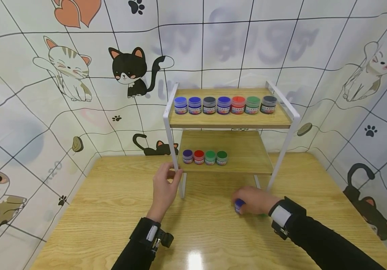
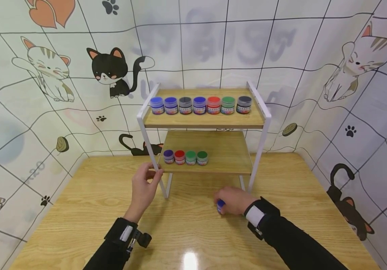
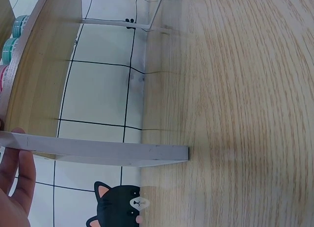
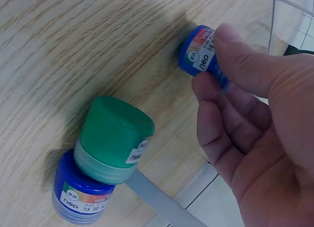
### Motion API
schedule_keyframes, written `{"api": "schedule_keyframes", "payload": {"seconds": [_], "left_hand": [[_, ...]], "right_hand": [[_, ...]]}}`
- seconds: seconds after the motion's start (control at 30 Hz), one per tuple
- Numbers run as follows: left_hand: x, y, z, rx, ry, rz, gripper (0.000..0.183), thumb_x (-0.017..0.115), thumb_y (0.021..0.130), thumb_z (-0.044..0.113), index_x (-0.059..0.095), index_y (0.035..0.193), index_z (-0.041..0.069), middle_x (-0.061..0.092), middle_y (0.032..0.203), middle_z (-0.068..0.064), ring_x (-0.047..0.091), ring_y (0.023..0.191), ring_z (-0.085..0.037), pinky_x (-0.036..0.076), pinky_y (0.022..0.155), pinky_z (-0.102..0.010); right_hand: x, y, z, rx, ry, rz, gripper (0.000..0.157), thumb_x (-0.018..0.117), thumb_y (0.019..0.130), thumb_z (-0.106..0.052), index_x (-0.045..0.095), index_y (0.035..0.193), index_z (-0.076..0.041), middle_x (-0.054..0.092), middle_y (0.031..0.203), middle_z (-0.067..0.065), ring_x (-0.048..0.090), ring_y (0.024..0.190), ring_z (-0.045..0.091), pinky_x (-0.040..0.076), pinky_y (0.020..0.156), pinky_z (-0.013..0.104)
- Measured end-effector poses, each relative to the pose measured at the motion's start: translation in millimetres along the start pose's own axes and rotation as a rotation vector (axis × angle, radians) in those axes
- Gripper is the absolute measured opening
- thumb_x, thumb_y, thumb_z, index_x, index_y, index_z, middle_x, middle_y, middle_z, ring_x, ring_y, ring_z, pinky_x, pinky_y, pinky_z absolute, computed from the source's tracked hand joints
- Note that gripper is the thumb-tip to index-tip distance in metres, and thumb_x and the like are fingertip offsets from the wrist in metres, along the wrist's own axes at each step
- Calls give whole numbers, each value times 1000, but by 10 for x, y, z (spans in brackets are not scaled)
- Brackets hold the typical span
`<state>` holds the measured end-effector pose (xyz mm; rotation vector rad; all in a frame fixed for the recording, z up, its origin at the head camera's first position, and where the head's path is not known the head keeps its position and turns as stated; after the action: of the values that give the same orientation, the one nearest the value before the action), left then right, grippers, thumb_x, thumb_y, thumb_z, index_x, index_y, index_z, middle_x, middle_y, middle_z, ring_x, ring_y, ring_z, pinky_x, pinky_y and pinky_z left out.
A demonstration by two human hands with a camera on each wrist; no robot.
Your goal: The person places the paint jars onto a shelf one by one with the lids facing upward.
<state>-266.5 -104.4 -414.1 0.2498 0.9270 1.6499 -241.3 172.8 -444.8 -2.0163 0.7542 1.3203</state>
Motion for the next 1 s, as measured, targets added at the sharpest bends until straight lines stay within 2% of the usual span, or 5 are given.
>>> {"api": "schedule_keyframes", "payload": {"seconds": [0.17, 0.37, 0.5, 0.8, 1.0], "left_hand": [[-4, 5, 29, 11, 8, 12, 11, 67, 87, 3, 61, 97, 1, 63, 89, -13, 65, 68, -23, 55, 53, -39], [-18, -9, 9, -9, 1, -5, 10, 67, 90, 14, 62, 98, 9, 63, 90, -6, 65, 70, -15, 55, 56, -35], [-27, -13, 3, -6, -10, -8, 11, 65, 91, 18, 62, 98, 11, 63, 91, -4, 64, 71, -14, 55, 56, -34], [-26, -16, 7, 2, -6, -9, 12, 65, 91, 17, 61, 99, 9, 63, 92, -5, 65, 71, -14, 55, 57, -32], [-31, -11, 18, 5, -6, -7, 12, 66, 91, 17, 62, 99, 9, 63, 92, -5, 65, 72, -15, 55, 57, -33]], "right_hand": [[-19, -6, -15, 28, 14, -14, 24, 75, 79, -15, 68, 102, -13, 66, 100, -2, 58, 95, 19, 50, 82, 41], [-80, -33, -86, 59, 45, -25, 24, 74, 81, -13, 69, 104, -12, 63, 100, -2, 57, 94, 18, 51, 82, 40], [-149, -35, -149, 66, 62, -24, 24, 73, 82, -14, 69, 105, -12, 61, 100, -3, 55, 91, 15, 51, 80, 38], [-316, -48, -293, 86, 13, -19, 26, 73, 82, -14, 69, 107, -15, 64, 102, -2, 57, 95, 17, 51, 83, 37], [-443, -78, -377, 48, 8, 5, 26, 74, 82, -14, 69, 108, -14, 65, 102, -1, 58, 95, 17, 52, 83, 38]]}}
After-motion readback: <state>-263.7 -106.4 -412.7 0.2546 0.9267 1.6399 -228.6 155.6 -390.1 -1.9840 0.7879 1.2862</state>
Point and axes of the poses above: each hand's wrist, its own y-axis towards the middle knuckle, its own x-axis out of the palm, z = x × y, the point moved 4 cm from there along y, towards the middle knuckle
